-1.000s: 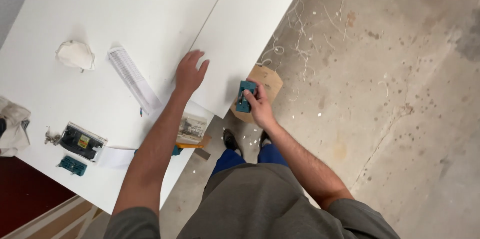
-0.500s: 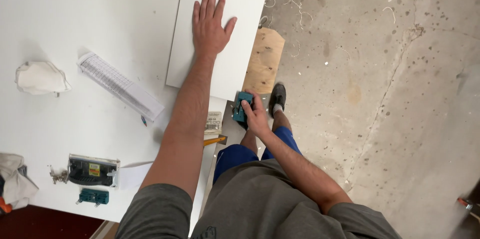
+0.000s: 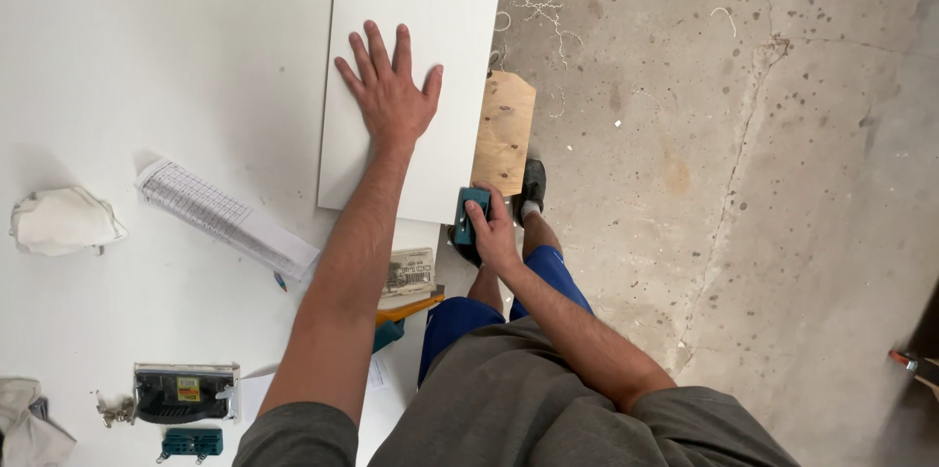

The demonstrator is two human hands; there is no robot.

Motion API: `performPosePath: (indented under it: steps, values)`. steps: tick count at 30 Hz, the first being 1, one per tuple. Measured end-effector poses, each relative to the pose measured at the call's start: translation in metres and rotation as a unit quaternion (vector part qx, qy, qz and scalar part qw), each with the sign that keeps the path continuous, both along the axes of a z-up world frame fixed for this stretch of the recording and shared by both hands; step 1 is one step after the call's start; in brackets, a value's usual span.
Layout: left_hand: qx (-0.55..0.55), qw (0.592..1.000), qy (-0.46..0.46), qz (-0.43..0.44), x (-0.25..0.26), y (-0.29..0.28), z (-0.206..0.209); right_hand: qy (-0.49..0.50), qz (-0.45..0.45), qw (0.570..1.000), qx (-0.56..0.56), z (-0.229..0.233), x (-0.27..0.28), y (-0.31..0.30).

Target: The person sands the edges of a white board using a sanding block. They then position the board on wooden supports and apply a strip of edge banding. Using a clothes iron, they press the banding onto the edge to adhere it. Finally, they use a small hand tool to trim the excess banding and smooth the edge.

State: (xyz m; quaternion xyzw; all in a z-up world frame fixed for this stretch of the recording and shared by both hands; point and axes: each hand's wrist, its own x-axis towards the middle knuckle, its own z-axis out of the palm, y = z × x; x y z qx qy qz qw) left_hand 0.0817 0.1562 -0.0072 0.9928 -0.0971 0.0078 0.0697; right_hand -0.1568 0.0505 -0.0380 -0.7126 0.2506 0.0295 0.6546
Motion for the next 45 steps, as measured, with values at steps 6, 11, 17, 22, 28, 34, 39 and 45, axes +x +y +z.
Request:
performPosePath:
  steps: [6,11,17,22,28,34,39,45]
  values:
    - [-0.011,0.999,-0.014,-0.028,0.002,0.003,-0.014,-0.038,-0.018,0.999,-0.024,-0.014,0.100,-0.045]
    - [-0.003,0.994,-0.082,-0.071,0.002,0.006,-0.016,-0.058,-0.050,0.997,-0.001,-0.014,0.205,-0.082]
    - [-0.013,0.986,-0.112,-0.119,0.007,0.005,-0.014,-0.085,-0.068,0.994,0.011,-0.065,0.343,-0.151]
    - [-0.022,0.980,-0.146,-0.131,0.012,0.004,-0.012,-0.096,-0.081,0.992,0.019,-0.054,0.443,-0.193]
    - [-0.034,0.983,-0.112,-0.143,0.020,0.002,0.000,-0.086,-0.066,0.993,0.052,-0.023,0.544,-0.229]
    - [-0.023,0.984,-0.109,-0.142,0.016,0.001,-0.001,-0.074,-0.078,0.994,0.020,-0.037,0.623,-0.274]
    - [-0.025,0.983,-0.116,-0.139,0.016,0.000,-0.001,-0.167,-0.173,0.958,-0.156,-0.081,0.657,-0.365]
    - [0.002,0.981,-0.159,-0.114,0.016,0.000,-0.019,0.002,0.013,0.987,0.163,0.050,0.502,-0.285]
